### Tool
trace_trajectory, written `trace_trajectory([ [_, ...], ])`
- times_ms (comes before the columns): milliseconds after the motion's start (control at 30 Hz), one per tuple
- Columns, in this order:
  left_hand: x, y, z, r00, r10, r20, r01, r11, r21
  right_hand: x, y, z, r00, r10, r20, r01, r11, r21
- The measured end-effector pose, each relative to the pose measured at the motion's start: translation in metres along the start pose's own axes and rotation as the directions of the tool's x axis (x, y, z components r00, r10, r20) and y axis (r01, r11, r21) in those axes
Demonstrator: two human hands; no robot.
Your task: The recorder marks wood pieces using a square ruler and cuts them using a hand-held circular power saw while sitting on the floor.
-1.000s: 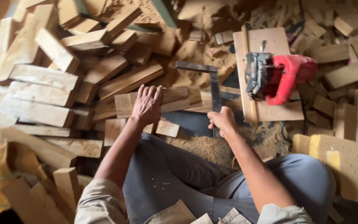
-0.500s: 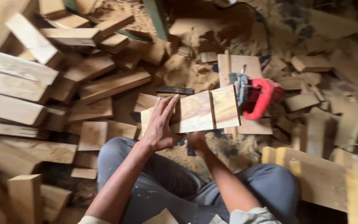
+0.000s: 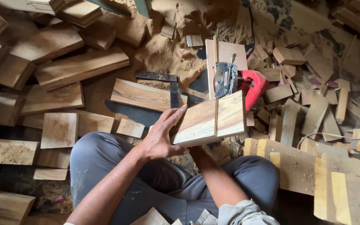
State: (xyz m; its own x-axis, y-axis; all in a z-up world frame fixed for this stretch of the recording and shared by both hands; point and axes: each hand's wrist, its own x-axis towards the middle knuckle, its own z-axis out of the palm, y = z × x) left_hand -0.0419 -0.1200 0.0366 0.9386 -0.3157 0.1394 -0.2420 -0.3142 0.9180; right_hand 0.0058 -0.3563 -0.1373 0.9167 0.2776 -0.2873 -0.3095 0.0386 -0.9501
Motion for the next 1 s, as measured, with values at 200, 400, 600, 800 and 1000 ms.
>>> trace_trajectory([
  [200, -0.004, -0.016, -0.001, 0.997, 0.072, 0.014, -0.072, 0.997, -0.035, -0.006, -0.022, -0.009, 0.991, -0.107, 0.077, 0.106, 0.994, 0.029],
  [400, -0.008, -0.024, -0.012, 0.987, 0.117, 0.113, -0.106, 0.989, -0.101, -0.038, -0.058, -0.015, 0.970, -0.209, 0.121, 0.203, 0.977, 0.062],
  [600, -0.008, -0.030, -0.014, 0.957, 0.158, 0.243, -0.108, 0.972, -0.209, -0.089, -0.145, 0.027, 0.937, -0.294, 0.187, 0.276, 0.954, 0.113],
  [800, -0.008, -0.026, -0.013, 0.949, 0.156, 0.273, -0.118, 0.982, -0.149, -0.101, -0.156, 0.029, 0.906, -0.410, 0.108, 0.416, 0.908, -0.041],
  [1000, -0.006, -0.028, -0.011, 0.942, 0.113, 0.316, -0.087, 0.992, -0.097, -0.098, -0.142, 0.032, 0.920, -0.376, 0.106, 0.361, 0.922, 0.140],
])
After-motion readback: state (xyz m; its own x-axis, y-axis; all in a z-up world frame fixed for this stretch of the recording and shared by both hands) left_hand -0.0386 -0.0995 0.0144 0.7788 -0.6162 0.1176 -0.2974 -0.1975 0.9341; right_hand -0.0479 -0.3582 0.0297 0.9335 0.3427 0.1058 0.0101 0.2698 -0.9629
